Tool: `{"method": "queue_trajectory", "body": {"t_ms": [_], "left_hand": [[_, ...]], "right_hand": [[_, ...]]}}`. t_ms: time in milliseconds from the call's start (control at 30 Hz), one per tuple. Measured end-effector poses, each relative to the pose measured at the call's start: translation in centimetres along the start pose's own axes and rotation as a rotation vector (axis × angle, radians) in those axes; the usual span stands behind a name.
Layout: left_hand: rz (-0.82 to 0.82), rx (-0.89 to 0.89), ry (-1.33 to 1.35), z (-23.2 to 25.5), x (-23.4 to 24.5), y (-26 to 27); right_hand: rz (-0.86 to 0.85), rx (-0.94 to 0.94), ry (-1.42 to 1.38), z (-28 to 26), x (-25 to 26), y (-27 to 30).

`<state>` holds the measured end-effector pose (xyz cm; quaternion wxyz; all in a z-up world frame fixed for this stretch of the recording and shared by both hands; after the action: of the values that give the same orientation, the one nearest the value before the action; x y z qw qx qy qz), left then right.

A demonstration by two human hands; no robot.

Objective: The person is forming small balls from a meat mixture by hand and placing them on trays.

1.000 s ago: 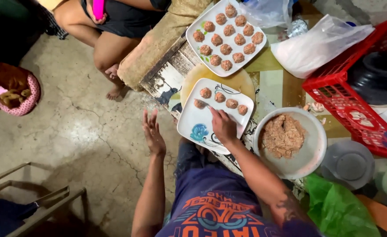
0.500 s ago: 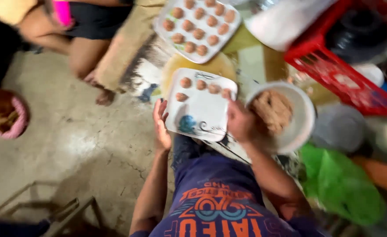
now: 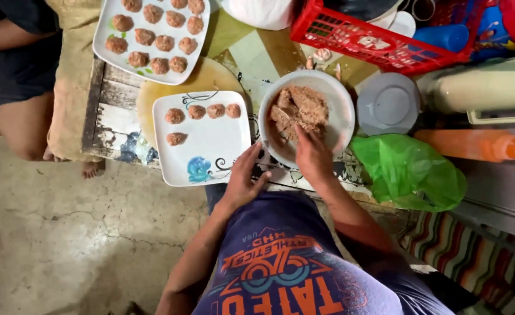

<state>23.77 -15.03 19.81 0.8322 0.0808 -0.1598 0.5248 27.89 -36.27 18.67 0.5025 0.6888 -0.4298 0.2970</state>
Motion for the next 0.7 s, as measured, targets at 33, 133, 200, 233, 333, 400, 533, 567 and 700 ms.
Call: {"method": "queue_trajectory", "body": {"t_ms": [33,133,200,233,333,400,533,567,700], "left_hand": [[-0.008,-0.017,-0.024,-0.2,-0.7,-0.3],[-0.026,-0.029,-0.065,-0.3,-2.1,-0.8],[-0.029,-0.025,-0.087,-0.1,-2.4,-1.1],[-0.027,-0.015,-0.107,0.0,-2.4,-1.2],[0.002,-0.003,-0.135,0.0,-2.5,-1.0],[0.021,-0.006,-0.146,-0.3,-2.6,-0.9],[0.0,-0.039,-0.034,-0.4,-2.5,-1.2],[-0.004,-0.045,0.065,-0.3,-2.2,-1.3],[-0.017,-0.081,0.122,-0.3,-2.1,-0.8]], "right_hand": [[0.052,0.048,0.088,-0.5,-0.5,-0.6],[-0.049,0.043,0.06,-2.7,-0.4,-1.6],[-0.199,-0.003,-0.056,-3.7,-0.6,-1.8],[-0.139,0.014,-0.006,-4.2,-0.5,-1.6],[-0.078,0.033,0.061,-3.9,-1.7,-1.4],[-0.073,0.031,0.072,-2.9,-3.2,-1.7],[-0.116,0.006,-0.293,-1.3,-3.9,-1.3],[-0.136,-0.035,-0.423,-1.1,-3.7,-0.7],[-0.165,-0.16,-0.747,1.5,-3.8,-0.7]]}}
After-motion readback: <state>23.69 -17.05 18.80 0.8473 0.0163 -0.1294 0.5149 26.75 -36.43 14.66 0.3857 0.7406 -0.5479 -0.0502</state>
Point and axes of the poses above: each hand's wrist, its own y-axis away from the middle knuckle, its own x-axis out of the back of the hand, z = x × y, the point moved 6 cm from there along -y, towards the middle knuckle, and after that the axes turned 14 degrees about -z, right-handed, at the moved point
